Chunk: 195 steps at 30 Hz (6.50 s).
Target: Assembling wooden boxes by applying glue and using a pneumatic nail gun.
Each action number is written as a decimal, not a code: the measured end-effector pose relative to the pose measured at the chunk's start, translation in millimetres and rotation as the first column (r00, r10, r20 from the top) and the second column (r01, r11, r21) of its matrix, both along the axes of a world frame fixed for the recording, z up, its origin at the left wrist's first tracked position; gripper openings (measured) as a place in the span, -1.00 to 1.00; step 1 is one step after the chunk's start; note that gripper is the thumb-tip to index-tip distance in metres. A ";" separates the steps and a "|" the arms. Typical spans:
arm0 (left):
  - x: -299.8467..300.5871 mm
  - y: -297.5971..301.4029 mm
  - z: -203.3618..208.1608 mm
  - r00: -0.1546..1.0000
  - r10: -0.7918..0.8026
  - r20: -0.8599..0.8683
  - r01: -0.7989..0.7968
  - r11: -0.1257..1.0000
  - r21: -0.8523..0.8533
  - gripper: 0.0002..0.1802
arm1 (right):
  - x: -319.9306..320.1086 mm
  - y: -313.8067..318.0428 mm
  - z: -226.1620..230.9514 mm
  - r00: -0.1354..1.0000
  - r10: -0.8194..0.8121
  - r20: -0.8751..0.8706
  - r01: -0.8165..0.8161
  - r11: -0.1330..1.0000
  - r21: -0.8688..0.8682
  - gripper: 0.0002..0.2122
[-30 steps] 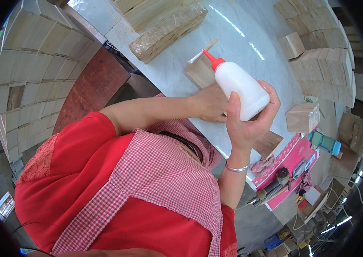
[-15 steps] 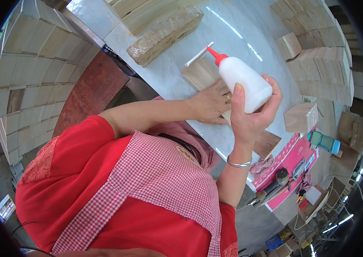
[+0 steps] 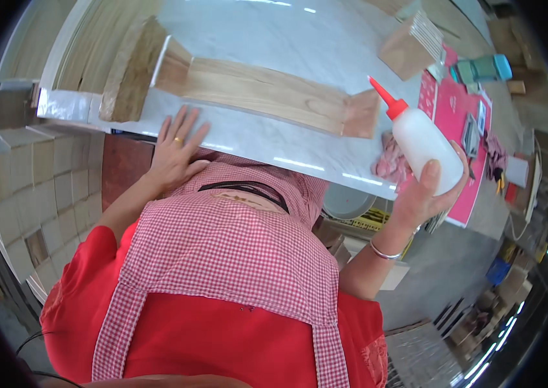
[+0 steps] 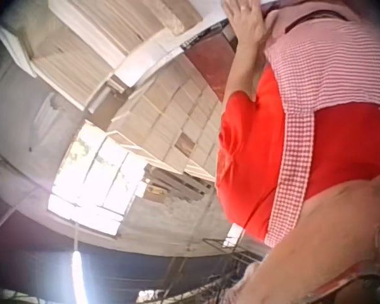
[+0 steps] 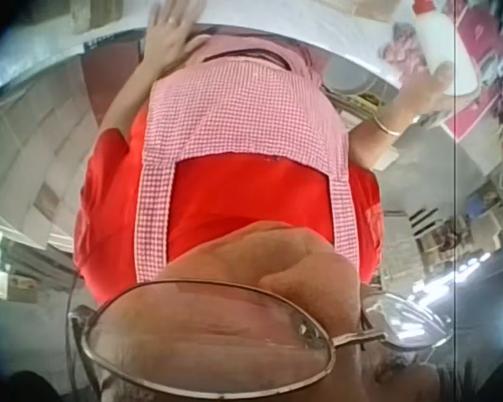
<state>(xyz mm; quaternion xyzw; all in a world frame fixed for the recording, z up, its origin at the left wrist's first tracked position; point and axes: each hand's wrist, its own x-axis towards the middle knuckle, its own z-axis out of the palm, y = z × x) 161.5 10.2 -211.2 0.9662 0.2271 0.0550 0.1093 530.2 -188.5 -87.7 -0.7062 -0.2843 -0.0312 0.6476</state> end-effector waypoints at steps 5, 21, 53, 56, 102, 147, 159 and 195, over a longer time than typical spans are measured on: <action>41.4 8.2 17.2 0.972 -0.071 0.222 0.055 0.996 0.075 -0.25 | 17.6 -49.0 -4.5 0.988 -0.020 0.152 0.029 0.998 -0.058 -0.43; 145.7 38.5 8.9 0.996 -0.070 0.054 0.064 0.992 0.109 -0.11 | 28.5 -61.1 -3.6 0.981 0.165 0.100 -0.146 0.975 -0.170 -0.44; 141.0 35.3 14.7 0.991 -0.060 0.117 0.056 0.998 0.039 -0.19 | 60.8 -55.6 -29.9 0.988 -0.149 0.049 0.152 0.986 -0.069 -0.54; 119.8 28.6 20.4 0.957 0.013 0.290 -0.002 0.999 -0.036 -0.39 | 101.1 -13.7 -60.8 0.967 -0.233 0.106 0.246 0.959 -0.138 -0.55; 71.2 134.0 173.6 0.812 -0.340 0.475 -0.197 0.607 0.770 -0.55 | -38.4 103.9 10.0 0.831 0.473 -0.294 -0.489 0.872 0.021 -0.51; 122.1 87.7 223.0 0.893 -0.291 0.343 0.079 0.853 0.516 -0.44 | -17.0 66.4 24.7 0.897 0.422 0.131 -0.436 0.893 0.108 -0.87; 83.8 103.5 214.3 0.770 -0.105 0.630 -0.326 0.783 0.529 -0.49 | -5.8 21.9 -93.1 0.964 0.244 0.105 -0.177 0.886 -0.429 -0.66; 1.0 109.9 197.9 0.438 0.077 0.896 -0.588 0.778 0.220 -0.69 | -93.1 4.2 -111.5 0.902 0.221 0.371 -0.051 0.907 -0.418 -0.69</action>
